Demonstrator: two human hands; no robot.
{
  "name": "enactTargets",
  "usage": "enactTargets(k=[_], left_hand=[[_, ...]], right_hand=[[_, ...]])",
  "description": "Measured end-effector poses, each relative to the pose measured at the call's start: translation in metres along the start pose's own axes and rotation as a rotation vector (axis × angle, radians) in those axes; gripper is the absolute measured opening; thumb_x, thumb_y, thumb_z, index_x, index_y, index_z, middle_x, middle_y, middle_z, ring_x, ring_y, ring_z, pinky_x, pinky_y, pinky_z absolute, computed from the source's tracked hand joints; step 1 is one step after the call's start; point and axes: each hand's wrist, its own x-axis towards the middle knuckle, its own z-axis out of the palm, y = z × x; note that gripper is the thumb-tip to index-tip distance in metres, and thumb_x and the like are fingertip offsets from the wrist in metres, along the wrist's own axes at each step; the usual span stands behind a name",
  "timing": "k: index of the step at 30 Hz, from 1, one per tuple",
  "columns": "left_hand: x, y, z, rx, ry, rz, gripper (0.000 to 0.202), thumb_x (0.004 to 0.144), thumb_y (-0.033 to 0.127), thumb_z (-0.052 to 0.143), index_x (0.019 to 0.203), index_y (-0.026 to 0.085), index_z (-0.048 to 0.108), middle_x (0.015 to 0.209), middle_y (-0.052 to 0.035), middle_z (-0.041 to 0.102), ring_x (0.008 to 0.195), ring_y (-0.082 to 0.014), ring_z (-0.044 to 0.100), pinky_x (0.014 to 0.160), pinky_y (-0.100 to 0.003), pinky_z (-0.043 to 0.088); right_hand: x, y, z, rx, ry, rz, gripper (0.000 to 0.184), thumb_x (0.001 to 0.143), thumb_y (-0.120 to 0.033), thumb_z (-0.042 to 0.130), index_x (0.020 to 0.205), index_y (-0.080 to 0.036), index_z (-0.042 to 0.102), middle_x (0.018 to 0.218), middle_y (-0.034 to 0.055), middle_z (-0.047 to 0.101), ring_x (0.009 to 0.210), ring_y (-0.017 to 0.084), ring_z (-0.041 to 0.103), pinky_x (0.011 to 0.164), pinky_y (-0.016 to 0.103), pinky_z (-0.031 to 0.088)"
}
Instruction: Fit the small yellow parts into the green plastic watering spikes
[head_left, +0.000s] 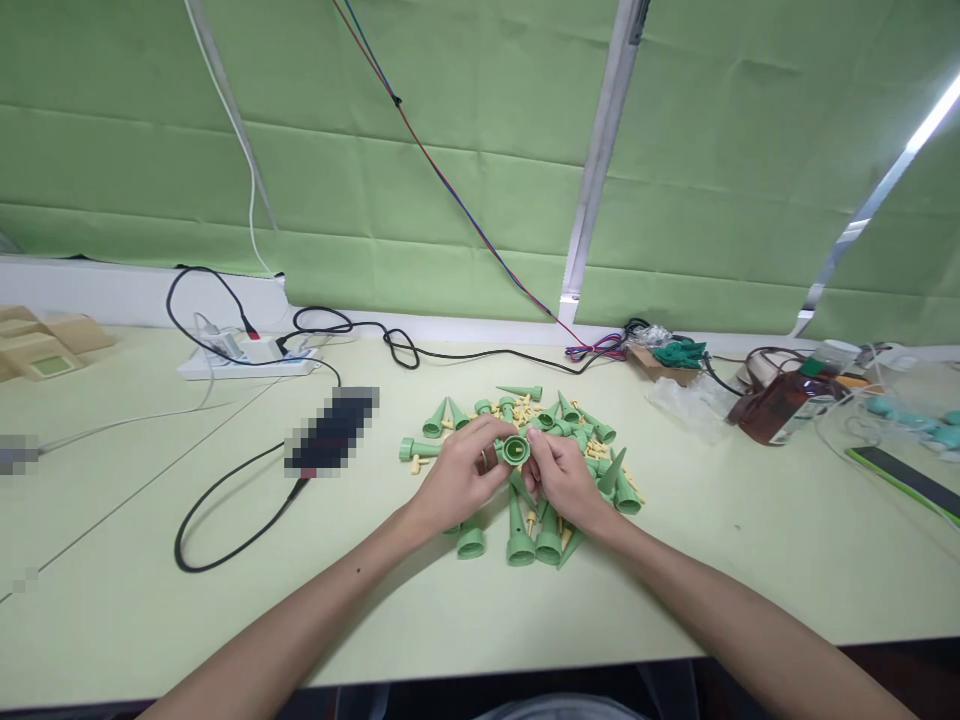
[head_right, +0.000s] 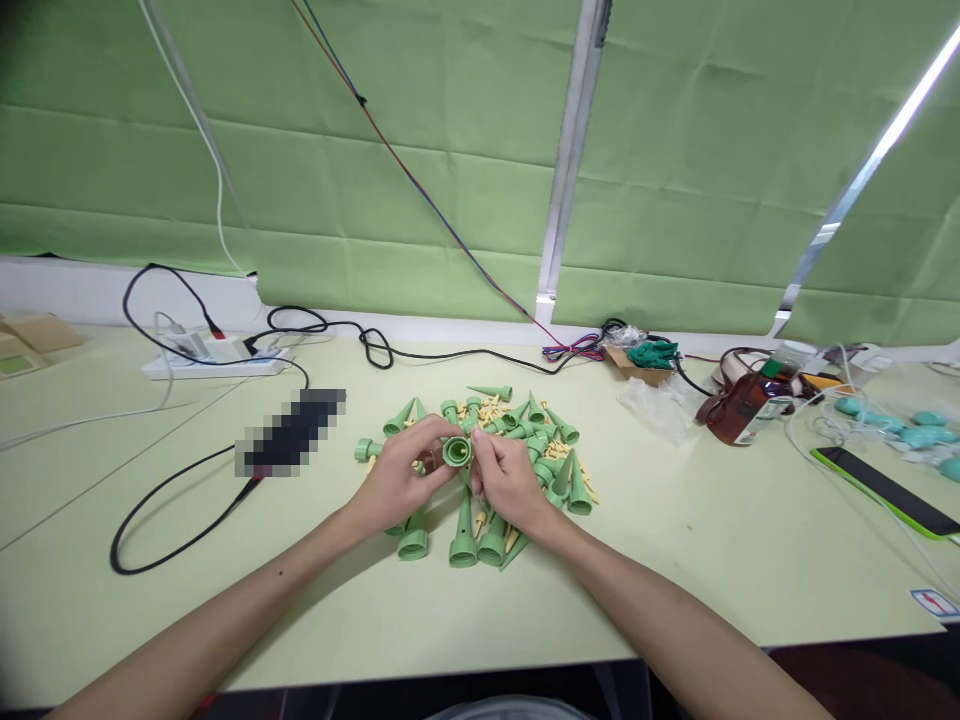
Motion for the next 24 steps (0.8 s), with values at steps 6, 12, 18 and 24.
enactTargets(k=[6, 12, 18, 24], left_hand=[[0.0013, -0.0019, 0.0008, -0.083, 0.009, -0.133, 0.025, 0.082, 0.018, 0.054, 0.106, 0.021, 0.055, 0.103, -0.003, 0.06, 0.062, -0.0094, 0.054, 0.057, -0.023, 0.044], [0.0045, -0.0059, 0.0006, -0.414, -0.08, -0.375, 0.033, 0.094, 0.051, 0.042, 0.086, 0.02, 0.05, 0.056, 0.0035, 0.054, 0.042, -0.0104, 0.047, 0.04, -0.021, 0.035], [0.0052, -0.0026, 0.0004, -0.729, -0.296, -0.521, 0.047, 0.087, 0.063, 0.049, 0.091, 0.016, 0.055, 0.059, -0.0003, 0.059, 0.044, -0.0116, 0.054, 0.035, -0.019, 0.032], [0.0025, -0.0087, 0.0024, -0.748, -0.254, -0.494, 0.045, 0.084, 0.061, 0.056, 0.084, 0.016, 0.055, 0.063, -0.001, 0.059, 0.049, -0.0113, 0.055, 0.04, -0.02, 0.035]], right_hand=[[-0.0007, -0.0018, -0.0004, 0.056, 0.002, -0.016, 0.046, 0.099, -0.051, 0.039, 0.065, -0.02, 0.046, 0.052, -0.0028, 0.051, 0.04, 0.011, 0.049, 0.041, 0.026, 0.038], [0.0, -0.0028, -0.0014, 0.037, 0.017, -0.043, 0.044, 0.098, -0.052, 0.041, 0.067, -0.021, 0.043, 0.053, -0.0036, 0.051, 0.039, 0.011, 0.05, 0.039, 0.025, 0.036], [0.001, 0.0, -0.003, 0.038, -0.017, -0.032, 0.043, 0.097, -0.053, 0.041, 0.069, -0.022, 0.043, 0.051, -0.0051, 0.047, 0.039, 0.011, 0.049, 0.038, 0.024, 0.036], [0.0024, 0.0016, -0.0049, 0.027, -0.063, -0.015, 0.043, 0.097, -0.056, 0.04, 0.071, -0.022, 0.043, 0.048, -0.0056, 0.046, 0.039, 0.012, 0.049, 0.038, 0.024, 0.037]])
